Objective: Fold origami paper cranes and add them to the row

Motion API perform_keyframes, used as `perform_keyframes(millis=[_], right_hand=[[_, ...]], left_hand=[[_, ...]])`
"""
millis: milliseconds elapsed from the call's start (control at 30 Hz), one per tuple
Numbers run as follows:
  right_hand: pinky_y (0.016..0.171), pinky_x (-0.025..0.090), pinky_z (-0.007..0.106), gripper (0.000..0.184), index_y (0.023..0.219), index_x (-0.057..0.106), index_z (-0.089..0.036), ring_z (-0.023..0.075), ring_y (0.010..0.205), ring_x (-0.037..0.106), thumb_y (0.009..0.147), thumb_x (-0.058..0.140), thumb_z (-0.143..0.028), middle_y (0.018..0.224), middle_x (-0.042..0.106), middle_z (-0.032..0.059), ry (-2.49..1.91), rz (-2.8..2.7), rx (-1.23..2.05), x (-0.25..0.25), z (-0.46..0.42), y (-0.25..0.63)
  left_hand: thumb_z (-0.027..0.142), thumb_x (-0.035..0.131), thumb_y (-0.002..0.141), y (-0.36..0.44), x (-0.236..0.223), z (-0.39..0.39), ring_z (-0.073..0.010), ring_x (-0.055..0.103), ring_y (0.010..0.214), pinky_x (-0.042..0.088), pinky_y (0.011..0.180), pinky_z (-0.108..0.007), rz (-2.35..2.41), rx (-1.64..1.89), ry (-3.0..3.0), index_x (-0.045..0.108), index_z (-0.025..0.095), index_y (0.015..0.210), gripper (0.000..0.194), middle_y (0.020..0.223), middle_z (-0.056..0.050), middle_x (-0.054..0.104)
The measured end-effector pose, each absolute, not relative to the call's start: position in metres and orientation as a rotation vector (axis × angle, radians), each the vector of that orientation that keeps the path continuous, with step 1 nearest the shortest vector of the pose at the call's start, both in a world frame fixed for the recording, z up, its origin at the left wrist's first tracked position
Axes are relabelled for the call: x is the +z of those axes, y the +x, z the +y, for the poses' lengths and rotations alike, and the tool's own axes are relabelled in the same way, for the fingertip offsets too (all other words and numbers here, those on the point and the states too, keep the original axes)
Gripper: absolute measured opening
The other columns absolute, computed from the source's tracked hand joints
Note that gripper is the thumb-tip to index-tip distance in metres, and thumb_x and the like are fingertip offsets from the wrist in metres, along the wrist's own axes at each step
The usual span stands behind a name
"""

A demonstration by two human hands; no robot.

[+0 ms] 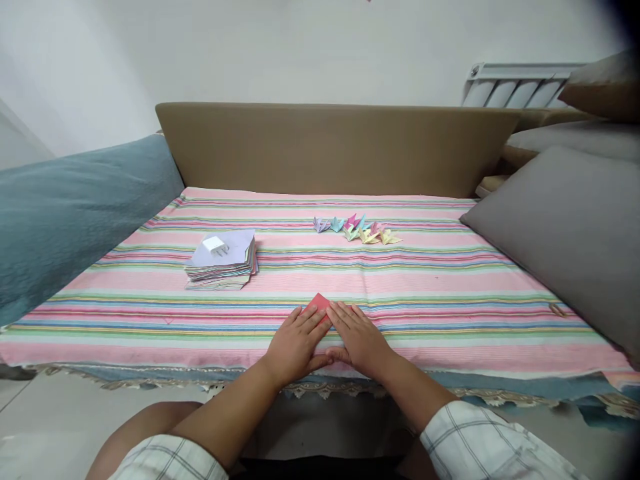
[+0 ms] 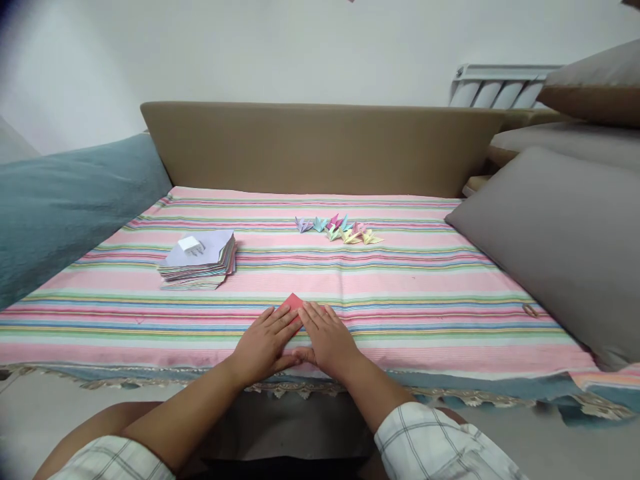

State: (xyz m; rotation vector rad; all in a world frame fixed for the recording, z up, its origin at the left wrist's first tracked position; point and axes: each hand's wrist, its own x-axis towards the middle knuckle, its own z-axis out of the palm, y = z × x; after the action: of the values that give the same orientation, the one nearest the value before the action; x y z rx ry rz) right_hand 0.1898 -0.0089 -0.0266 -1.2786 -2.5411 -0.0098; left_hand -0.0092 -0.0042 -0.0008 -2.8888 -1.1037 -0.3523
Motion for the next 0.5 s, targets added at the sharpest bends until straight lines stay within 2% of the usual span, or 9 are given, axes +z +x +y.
perform_keyframes(millis=[167,500], right_hand=[[0.109,0.023,0.046,0.077,0.139,0.035,-0.012,0.0264,0.134,0.028,0.084,0.029,-0.066,0.145,0.033,0.0140,-1.318,-2.527,0.029,-0.0246,-0.0097,0.1909],[0.109,0.023,0.045,0.075,0.139,0.034,-0.011,0.0254,0.135,0.027,0.086,0.031,-0.064,0.145,0.033,0.0133,-1.318,-2.546,0.009,-0.0232,-0.0099,0.1900]], left_hand=[[0.058,0.052,0.079,-0.0090,-0.0002,-0.0098,-0.0297,0.035,0.130,0.021,0.107,-0.050,-1.194,-0.380,-2.852,0.041,0.023,0.134,0.067,0.137,-0.008,0.047],[0.058,0.052,0.078,-0.0181,-0.0019,-0.0136,-0.0304,0.040,0.125,0.034,0.099,-0.045,-1.307,-0.473,-2.730,0.052,0.017,0.123,0.061,0.139,-0.014,0.042]])
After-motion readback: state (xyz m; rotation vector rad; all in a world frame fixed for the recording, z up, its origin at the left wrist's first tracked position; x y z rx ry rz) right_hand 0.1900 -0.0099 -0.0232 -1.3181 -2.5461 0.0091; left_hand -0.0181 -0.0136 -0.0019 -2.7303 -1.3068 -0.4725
